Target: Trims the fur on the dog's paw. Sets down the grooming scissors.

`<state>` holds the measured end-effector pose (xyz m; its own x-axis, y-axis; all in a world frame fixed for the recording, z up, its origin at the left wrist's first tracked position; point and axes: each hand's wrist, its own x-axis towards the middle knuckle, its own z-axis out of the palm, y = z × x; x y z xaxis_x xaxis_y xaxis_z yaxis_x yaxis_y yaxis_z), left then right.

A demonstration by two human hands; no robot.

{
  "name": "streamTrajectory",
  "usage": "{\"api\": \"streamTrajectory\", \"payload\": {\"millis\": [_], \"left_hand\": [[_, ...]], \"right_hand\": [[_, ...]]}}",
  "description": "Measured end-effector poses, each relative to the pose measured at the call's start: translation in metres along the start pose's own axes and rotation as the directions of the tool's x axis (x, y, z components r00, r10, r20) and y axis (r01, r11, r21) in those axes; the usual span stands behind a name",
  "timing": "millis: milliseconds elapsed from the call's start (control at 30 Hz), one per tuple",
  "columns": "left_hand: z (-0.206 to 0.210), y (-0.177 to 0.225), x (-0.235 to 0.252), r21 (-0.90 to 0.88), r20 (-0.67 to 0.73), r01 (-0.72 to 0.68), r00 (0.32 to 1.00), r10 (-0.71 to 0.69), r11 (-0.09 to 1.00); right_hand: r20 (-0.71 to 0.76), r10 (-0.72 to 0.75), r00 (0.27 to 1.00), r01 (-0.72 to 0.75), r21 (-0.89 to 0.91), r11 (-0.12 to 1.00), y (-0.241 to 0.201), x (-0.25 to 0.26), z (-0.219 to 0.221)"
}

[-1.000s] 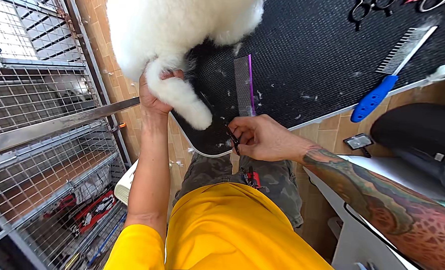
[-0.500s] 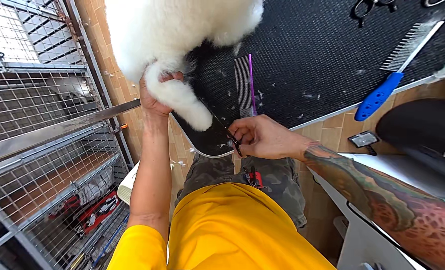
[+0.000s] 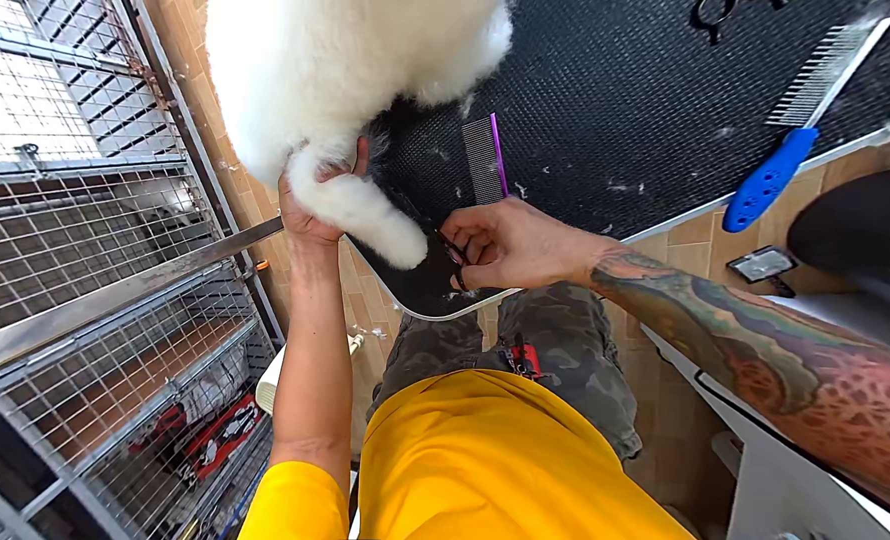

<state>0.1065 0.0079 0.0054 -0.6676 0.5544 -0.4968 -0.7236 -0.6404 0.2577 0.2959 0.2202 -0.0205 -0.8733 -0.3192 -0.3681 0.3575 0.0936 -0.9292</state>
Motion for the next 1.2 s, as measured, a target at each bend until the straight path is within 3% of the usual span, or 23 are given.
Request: {"api": "streamTrajectory", "payload": {"millis": [233, 400, 867, 1000, 1200], "left_hand": [[-0.005, 0.002, 0.001, 0.032, 0.027, 0.005, 1.0, -0.006, 0.999], [-0.008, 0.002, 0.002, 0.063, 0.03, -0.008, 1.0, 0.006, 0.998], [-0.008, 0.004, 0.0, 0.079, 0.036, 0.004, 0.999, -0.007, 0.997], [-0.011, 0.001, -0.013, 0.217, 0.082, -0.015, 0.997, -0.003, 0.976], [-0.009, -0.002, -0.012, 0.207, 0.055, -0.024, 0.998, 0.013, 0.978]], "right_hand": [[0.042, 0.048, 0.998, -0.051, 0.063, 0.997, -0.006, 0.004, -0.003], [0.046, -0.007, 0.999, 0.004, 0.077, 0.997, -0.007, 0.004, -0.007], [0.133, 0.113, 0.985, -0.14, 0.221, 0.965, -0.005, 0.001, -0.019], [0.147, 0.114, 0.983, -0.147, 0.237, 0.96, -0.005, 0.0, -0.022], [0.2, 0.136, 0.97, -0.191, 0.289, 0.938, -0.003, 0.002, -0.028]]}}
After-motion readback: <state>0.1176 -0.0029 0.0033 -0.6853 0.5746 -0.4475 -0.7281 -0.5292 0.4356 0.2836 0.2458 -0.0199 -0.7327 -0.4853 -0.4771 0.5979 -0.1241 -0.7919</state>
